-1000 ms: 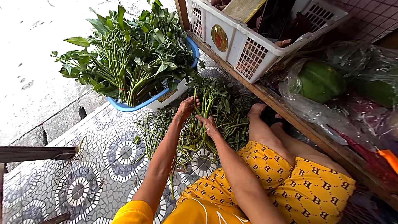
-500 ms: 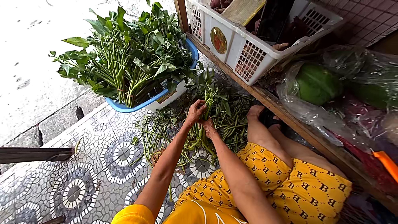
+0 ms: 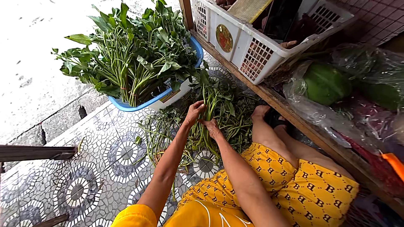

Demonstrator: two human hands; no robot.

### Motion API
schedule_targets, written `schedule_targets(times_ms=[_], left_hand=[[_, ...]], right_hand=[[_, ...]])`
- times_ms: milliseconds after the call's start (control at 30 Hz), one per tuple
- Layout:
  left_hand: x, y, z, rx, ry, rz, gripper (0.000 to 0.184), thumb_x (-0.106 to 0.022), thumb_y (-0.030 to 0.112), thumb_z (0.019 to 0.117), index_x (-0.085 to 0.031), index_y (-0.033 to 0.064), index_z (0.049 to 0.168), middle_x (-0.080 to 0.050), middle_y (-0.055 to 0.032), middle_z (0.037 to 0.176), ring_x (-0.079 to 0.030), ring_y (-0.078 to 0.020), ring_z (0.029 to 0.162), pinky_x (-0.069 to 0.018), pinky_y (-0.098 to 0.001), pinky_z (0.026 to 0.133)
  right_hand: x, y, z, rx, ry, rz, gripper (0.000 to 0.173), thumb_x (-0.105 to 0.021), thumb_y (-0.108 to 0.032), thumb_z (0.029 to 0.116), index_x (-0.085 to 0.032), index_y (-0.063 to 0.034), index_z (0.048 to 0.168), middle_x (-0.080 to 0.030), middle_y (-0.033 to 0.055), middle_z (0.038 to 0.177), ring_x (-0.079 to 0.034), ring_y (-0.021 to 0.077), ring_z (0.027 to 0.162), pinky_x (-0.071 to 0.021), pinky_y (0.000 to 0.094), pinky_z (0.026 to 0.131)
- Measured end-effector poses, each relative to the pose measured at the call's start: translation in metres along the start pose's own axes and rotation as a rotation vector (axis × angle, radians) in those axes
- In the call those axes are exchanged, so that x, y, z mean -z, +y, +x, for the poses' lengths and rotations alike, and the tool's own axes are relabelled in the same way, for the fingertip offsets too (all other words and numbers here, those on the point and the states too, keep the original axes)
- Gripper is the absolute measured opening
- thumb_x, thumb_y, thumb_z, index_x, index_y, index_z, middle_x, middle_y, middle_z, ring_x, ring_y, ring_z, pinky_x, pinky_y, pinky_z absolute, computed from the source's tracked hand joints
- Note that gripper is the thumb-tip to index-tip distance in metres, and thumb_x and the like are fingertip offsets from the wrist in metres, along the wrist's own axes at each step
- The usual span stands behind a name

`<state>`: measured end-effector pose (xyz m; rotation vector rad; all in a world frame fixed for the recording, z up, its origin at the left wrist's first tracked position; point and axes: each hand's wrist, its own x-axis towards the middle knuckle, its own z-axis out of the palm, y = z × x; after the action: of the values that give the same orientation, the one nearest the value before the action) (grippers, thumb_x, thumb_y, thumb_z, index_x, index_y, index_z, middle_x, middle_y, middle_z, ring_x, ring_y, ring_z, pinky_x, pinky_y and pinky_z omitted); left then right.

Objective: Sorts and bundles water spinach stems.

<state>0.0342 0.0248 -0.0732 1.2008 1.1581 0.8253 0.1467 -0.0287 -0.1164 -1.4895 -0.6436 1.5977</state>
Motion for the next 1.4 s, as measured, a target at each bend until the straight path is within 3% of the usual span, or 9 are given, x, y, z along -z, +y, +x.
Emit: schedule_targets(times_ms=[233, 333, 533, 700, 967, 1067, 1133, 1233, 1400], left_hand=[[0.029, -0.021, 0.029, 0.099, 0.183, 0.08, 0.032, -0.05, 0.012, 0.1074, -0.058, -0.0022, 0.135, -0.064, -0.0191, 0.126, -0.065, -0.0223, 0.106, -0.0533, -0.0391, 0.093], [0.05, -0.079, 0.031, 0.262, 0.371, 0.297, 0.034, -0.055, 0.014, 0.1032, -0.061, -0.0018, 0.133, -0.065, -0.0243, 0.127, -0.064, -0.0358, 0.114, -0.0515, -0.0537, 0.098], [0.049, -0.152, -0.002, 0.647, 0.112, 0.528, 0.07, -0.06, 0.024, 0.1016, -0.027, -0.0035, 0.157, -0.046, -0.0325, 0.148, -0.047, -0.0433, 0.139, -0.0395, -0.0568, 0.113], [0.052, -0.121, -0.011, 0.464, 0.195, 0.74, 0.039, -0.05, 0.024, 0.1075, -0.059, 0.0043, 0.14, -0.065, -0.0231, 0.131, -0.06, -0.0401, 0.126, -0.0436, -0.0584, 0.108], [0.074, -0.03, -0.059, -0.194, 0.543, 0.884, 0.029, -0.06, 0.013, 0.1025, -0.07, 0.0038, 0.129, -0.066, -0.0262, 0.12, -0.066, -0.0428, 0.106, -0.0524, -0.0585, 0.091], [0.052, -0.014, -0.071, -0.116, 0.518, 0.632, 0.031, -0.061, 0.013, 0.1028, -0.068, 0.0006, 0.13, -0.064, -0.025, 0.118, -0.064, -0.0347, 0.104, -0.051, -0.0497, 0.093], [0.027, -0.008, -0.071, -0.01, 0.415, 0.433, 0.033, -0.055, 0.011, 0.1054, -0.063, 0.0015, 0.136, -0.06, -0.0203, 0.117, -0.063, -0.0243, 0.092, -0.054, -0.0394, 0.084], [-0.015, -0.006, -0.061, 0.014, 0.289, 0.158, 0.035, -0.049, 0.007, 0.1068, -0.059, 0.0, 0.14, -0.059, -0.0172, 0.117, -0.063, -0.0186, 0.086, -0.0559, -0.0337, 0.08], [-0.066, -0.022, -0.032, 0.034, 0.335, -0.011, 0.023, -0.059, 0.011, 0.1039, -0.059, -0.0015, 0.123, -0.066, -0.0146, 0.102, -0.064, -0.0198, 0.087, -0.0546, -0.0383, 0.081]], right_hand=[[0.012, -0.007, 0.003, -0.04, 0.131, 0.052, 0.043, -0.078, -0.026, 0.0935, -0.058, 0.0039, 0.117, -0.061, 0.0088, 0.085, -0.057, 0.014, 0.069, -0.0519, 0.031, 0.069], [0.017, -0.004, 0.007, -0.091, 0.291, 0.09, 0.054, -0.079, -0.027, 0.093, -0.055, 0.007, 0.127, -0.06, 0.0195, 0.107, -0.057, 0.0235, 0.086, -0.0513, 0.0389, 0.08], [0.018, -0.006, 0.004, -0.109, 0.456, 0.154, 0.055, -0.083, -0.017, 0.088, -0.056, 0.0132, 0.124, -0.059, 0.03, 0.125, -0.055, 0.0349, 0.117, -0.0451, 0.0479, 0.101], [0.016, -0.003, 0.009, -0.079, 0.438, 0.048, 0.05, -0.087, -0.022, 0.0848, -0.063, 0.0069, 0.118, -0.063, 0.0246, 0.114, -0.058, 0.0311, 0.105, -0.0479, 0.0469, 0.093], [0.012, 0.001, 0.012, -0.043, 0.437, 0.02, 0.046, -0.077, -0.031, 0.0947, -0.062, 0.0045, 0.12, -0.063, 0.0228, 0.108, -0.059, 0.0298, 0.095, -0.0489, 0.0468, 0.086], [0.008, -0.007, 0.011, -0.064, 0.379, 0.129, 0.05, -0.067, -0.033, 0.1016, -0.053, 0.0052, 0.131, -0.058, 0.0181, 0.105, -0.055, 0.0224, 0.082, -0.0495, 0.0381, 0.076], [0.007, -0.012, 0.005, -0.042, 0.325, 0.212, 0.042, -0.065, -0.038, 0.1024, -0.056, 0.0009, 0.116, -0.055, 0.0068, 0.085, -0.053, 0.013, 0.066, -0.0495, 0.0282, 0.063], [0.008, -0.014, 0.004, -0.005, 0.247, 0.218, 0.042, -0.061, -0.043, 0.1034, -0.059, -0.0018, 0.1, -0.054, 0.0026, 0.075, -0.052, 0.0108, 0.06, -0.0496, 0.0271, 0.06], [0.011, -0.008, 0.005, 0.031, 0.213, 0.203, 0.058, -0.056, -0.047, 0.1045, -0.058, 0.007, 0.126, -0.064, 0.025, 0.116, -0.062, 0.0311, 0.106, -0.0509, 0.0483, 0.096]])
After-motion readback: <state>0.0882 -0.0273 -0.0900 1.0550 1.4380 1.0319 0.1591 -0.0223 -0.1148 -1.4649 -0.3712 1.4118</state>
